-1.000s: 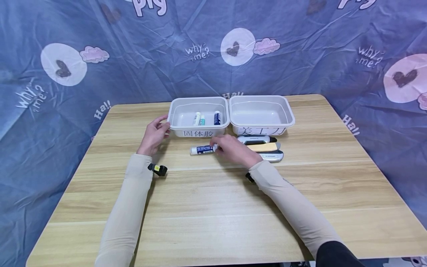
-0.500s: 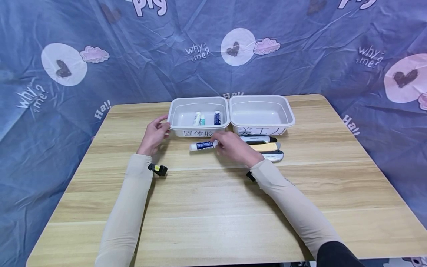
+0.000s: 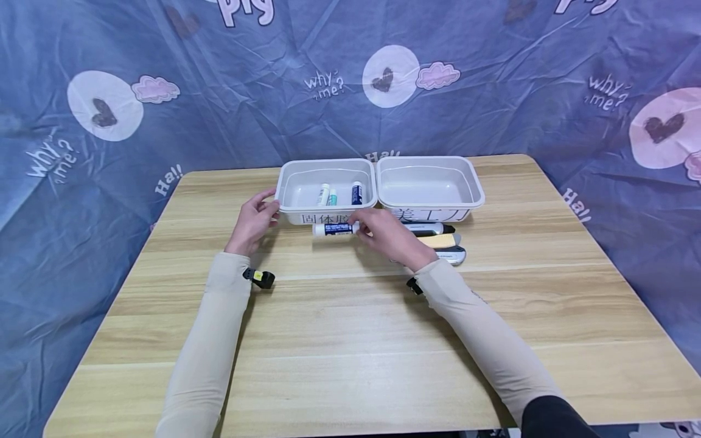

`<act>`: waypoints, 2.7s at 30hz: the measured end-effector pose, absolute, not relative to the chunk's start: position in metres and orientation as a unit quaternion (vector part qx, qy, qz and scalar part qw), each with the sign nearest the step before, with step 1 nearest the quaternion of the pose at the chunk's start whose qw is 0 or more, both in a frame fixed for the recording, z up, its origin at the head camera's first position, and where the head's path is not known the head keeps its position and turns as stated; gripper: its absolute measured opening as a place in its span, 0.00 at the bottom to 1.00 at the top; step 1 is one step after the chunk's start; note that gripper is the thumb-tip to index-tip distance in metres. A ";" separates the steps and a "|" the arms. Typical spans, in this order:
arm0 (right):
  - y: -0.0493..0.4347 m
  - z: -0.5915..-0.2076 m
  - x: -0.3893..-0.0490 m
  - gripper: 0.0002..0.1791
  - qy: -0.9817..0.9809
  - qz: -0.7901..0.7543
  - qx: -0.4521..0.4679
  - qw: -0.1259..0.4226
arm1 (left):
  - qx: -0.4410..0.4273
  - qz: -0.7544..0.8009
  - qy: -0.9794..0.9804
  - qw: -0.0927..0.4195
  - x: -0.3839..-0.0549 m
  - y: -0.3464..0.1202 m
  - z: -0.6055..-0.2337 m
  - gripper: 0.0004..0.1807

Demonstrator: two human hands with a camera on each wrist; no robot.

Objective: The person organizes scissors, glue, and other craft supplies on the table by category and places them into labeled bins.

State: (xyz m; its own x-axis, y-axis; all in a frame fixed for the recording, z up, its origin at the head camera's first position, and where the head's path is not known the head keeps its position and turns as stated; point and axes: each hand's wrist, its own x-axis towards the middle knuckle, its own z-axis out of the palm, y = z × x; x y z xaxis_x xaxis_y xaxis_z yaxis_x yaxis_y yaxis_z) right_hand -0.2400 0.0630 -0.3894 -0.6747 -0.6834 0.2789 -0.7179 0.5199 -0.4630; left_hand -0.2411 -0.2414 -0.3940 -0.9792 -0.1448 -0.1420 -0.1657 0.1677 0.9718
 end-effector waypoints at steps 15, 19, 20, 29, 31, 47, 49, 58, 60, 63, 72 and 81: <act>0.071 -0.384 -0.242 0.16 -0.877 0.306 0.370 0.033 | -0.102 0.638 0.763 0.005 -0.242 -0.242 -0.394 0.26; 0.073 -0.382 -0.243 0.16 -0.875 0.312 0.367 0.047 | -0.107 0.639 0.762 0.008 -0.243 -0.242 -0.395 0.26; 0.073 -0.382 -0.243 0.16 -0.875 0.313 0.365 0.049 | -0.107 0.639 0.762 0.009 -0.243 -0.242 -0.395 0.26; 0.078 -0.379 -0.247 0.14 -0.880 0.318 0.348 0.063 | -0.110 0.643 0.758 0.011 -0.241 -0.242 -0.394 0.26; 0.080 -0.378 -0.248 0.15 -0.881 0.320 0.342 0.062 | -0.110 0.644 0.757 0.010 -0.241 -0.242 -0.394 0.26; 0.091 -0.374 -0.255 0.15 -0.886 0.346 0.298 0.082 | -0.111 0.645 0.756 0.004 -0.242 -0.241 -0.395 0.26; 0.092 -0.375 -0.255 0.14 -0.888 0.349 0.288 0.083 | -0.110 0.646 0.756 0.003 -0.242 -0.241 -0.395 0.26; 0.095 -0.375 -0.256 0.11 -0.895 0.351 0.260 0.091 | -0.110 0.645 0.757 0.004 -0.243 -0.241 -0.396 0.26; 0.095 -0.375 -0.256 0.11 -0.896 0.350 0.256 0.093 | -0.110 0.645 0.757 0.004 -0.243 -0.241 -0.397 0.26; 0.096 -0.374 -0.255 0.10 -0.898 0.348 0.250 0.098 | -0.109 0.643 0.758 0.003 -0.243 -0.241 -0.397 0.26; 0.094 -0.375 -0.255 0.09 -0.899 0.349 0.241 0.110 | -0.113 0.638 0.762 0.005 -0.242 -0.241 -0.395 0.26; 0.093 -0.374 -0.253 0.10 -0.902 0.343 0.234 0.115 | -0.111 0.637 0.762 0.009 -0.243 -0.242 -0.396 0.26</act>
State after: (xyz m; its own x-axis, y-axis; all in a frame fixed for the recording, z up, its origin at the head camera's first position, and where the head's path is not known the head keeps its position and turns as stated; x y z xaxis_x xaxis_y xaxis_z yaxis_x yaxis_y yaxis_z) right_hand -0.2534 0.0928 -0.3743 -0.8640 -0.3431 0.3686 -0.5013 0.6554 -0.5649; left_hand -0.2427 -0.2423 -0.3956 -0.9750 -0.1590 -0.1550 -0.1807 0.1624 0.9700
